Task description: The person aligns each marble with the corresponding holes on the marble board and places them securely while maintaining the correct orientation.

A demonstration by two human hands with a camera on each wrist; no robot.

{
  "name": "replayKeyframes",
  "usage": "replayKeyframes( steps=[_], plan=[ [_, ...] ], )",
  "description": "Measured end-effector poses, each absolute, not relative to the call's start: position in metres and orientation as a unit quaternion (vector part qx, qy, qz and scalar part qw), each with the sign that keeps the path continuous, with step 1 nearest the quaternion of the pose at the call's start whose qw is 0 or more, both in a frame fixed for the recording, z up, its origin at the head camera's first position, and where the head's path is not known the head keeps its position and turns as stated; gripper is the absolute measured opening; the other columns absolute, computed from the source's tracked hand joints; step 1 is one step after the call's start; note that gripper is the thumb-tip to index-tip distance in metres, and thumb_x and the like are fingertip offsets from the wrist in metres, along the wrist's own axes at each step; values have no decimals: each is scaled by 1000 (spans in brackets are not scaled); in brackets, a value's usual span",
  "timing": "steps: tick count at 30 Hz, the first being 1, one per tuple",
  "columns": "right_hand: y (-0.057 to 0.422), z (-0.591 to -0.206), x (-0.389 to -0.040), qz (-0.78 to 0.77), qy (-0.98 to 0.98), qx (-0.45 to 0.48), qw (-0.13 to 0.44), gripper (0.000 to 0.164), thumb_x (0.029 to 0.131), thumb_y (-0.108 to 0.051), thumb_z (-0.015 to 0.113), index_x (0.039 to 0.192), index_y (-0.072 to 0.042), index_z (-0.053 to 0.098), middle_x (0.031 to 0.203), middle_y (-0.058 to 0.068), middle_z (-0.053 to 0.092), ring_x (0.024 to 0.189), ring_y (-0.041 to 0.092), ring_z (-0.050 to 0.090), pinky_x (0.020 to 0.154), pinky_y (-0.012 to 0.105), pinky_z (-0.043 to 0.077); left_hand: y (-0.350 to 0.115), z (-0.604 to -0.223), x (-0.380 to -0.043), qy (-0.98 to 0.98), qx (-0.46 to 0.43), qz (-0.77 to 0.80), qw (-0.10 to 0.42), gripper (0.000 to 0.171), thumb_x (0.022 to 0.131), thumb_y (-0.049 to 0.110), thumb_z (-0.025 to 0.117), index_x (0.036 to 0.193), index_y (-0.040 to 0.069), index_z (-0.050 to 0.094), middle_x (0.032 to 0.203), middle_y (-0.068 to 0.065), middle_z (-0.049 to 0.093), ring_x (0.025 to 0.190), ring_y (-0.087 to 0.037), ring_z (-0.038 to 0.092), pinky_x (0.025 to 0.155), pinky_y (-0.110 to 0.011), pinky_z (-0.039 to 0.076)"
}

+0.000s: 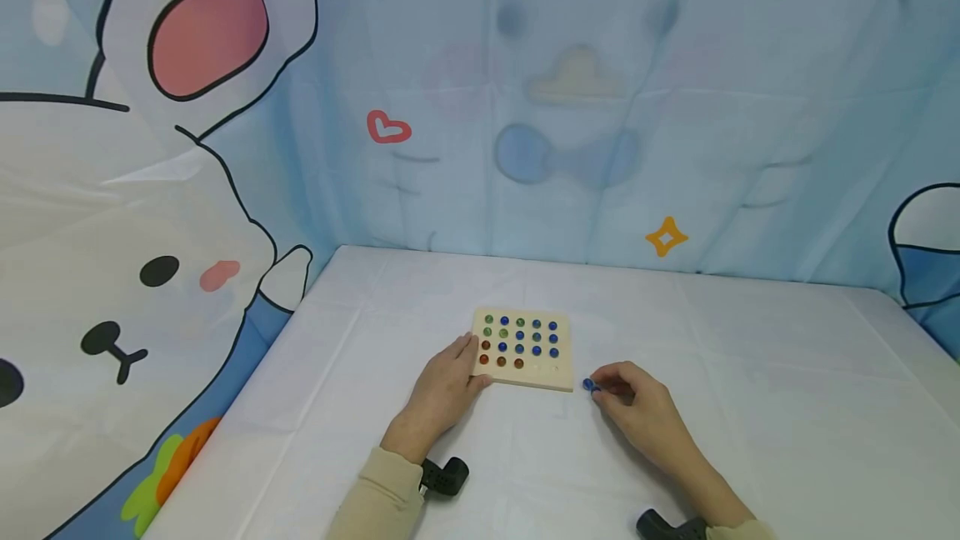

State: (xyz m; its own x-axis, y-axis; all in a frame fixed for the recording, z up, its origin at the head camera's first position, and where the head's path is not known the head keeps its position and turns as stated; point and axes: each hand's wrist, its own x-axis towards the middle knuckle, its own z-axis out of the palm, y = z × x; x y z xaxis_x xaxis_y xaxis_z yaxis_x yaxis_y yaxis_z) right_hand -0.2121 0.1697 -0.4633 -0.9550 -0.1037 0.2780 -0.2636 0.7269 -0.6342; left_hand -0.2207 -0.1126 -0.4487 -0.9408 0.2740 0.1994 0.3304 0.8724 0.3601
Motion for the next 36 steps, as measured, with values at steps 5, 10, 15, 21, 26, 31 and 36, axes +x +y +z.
replayKeyframes(
  steps=[5, 10, 15, 21, 26, 31, 36],
  plan=[
    [169, -463, -211, 359, -920, 106, 116, 23, 85, -1, 73, 105, -11, 66, 101, 0, 69, 91, 13, 63, 77, 20, 55, -113, -448, -220, -966, -156, -195, 71, 65, 99, 33, 60, 149, -4, 39, 154, -19, 42, 141, -31, 44, 117, -41, 40],
    [169, -462, -211, 362, -917, 112, 122, 21, 85, 0, 73, 102, -11, 66, 99, 0, 69, 87, 11, 62, 74, 19, 55, -114, -448, -220, -966, -153, -196, 70, 64, 99, 32, 59, 149, -4, 39, 154, -19, 42, 141, -31, 44, 117, -41, 40],
    [169, -463, -212, 361, -918, 108, 125, 21, 86, 0, 73, 102, -11, 67, 98, 0, 69, 88, 12, 63, 75, 19, 56, -114, -449, -221, -967, -155, -191, 74, 64, 100, 32, 59, 149, -4, 39, 154, -19, 42, 141, -31, 43, 117, -41, 40],
    [170, -460, -214, 361, -918, 96, 129, 20, 86, -1, 72, 103, -10, 67, 98, 1, 70, 89, 14, 64, 75, 18, 56, -113, -449, -224, -966, -158, -192, 74, 65, 100, 33, 59, 149, -3, 39, 154, -19, 42, 142, -31, 43, 117, -40, 39],
    [170, -460, -214, 365, -918, 86, 131, 19, 87, -2, 70, 104, -10, 67, 100, 3, 70, 93, 16, 65, 78, 20, 56, -112, -450, -224, -966, -150, -197, 65, 66, 99, 34, 59, 150, -2, 38, 155, -18, 41, 142, -30, 43, 117, -40, 39],
    [169, -459, -213, 370, -916, 82, 134, 19, 88, -2, 69, 105, -10, 67, 103, 4, 70, 98, 19, 66, 83, 22, 57, -112, -450, -223, -967, -141, -207, 54, 66, 100, 35, 58, 151, 0, 37, 156, -16, 40, 143, -29, 41, 118, -40, 38],
    [168, -457, -214, 378, -912, 82, 137, 19, 89, 0, 67, 105, -9, 67, 103, 3, 70, 98, 18, 64, 83, 20, 56, -113, -449, -221, -967, -146, -201, 61, 65, 100, 34, 59, 150, -1, 38, 155, -17, 41, 142, -30, 43, 117, -40, 39]
  ],
)
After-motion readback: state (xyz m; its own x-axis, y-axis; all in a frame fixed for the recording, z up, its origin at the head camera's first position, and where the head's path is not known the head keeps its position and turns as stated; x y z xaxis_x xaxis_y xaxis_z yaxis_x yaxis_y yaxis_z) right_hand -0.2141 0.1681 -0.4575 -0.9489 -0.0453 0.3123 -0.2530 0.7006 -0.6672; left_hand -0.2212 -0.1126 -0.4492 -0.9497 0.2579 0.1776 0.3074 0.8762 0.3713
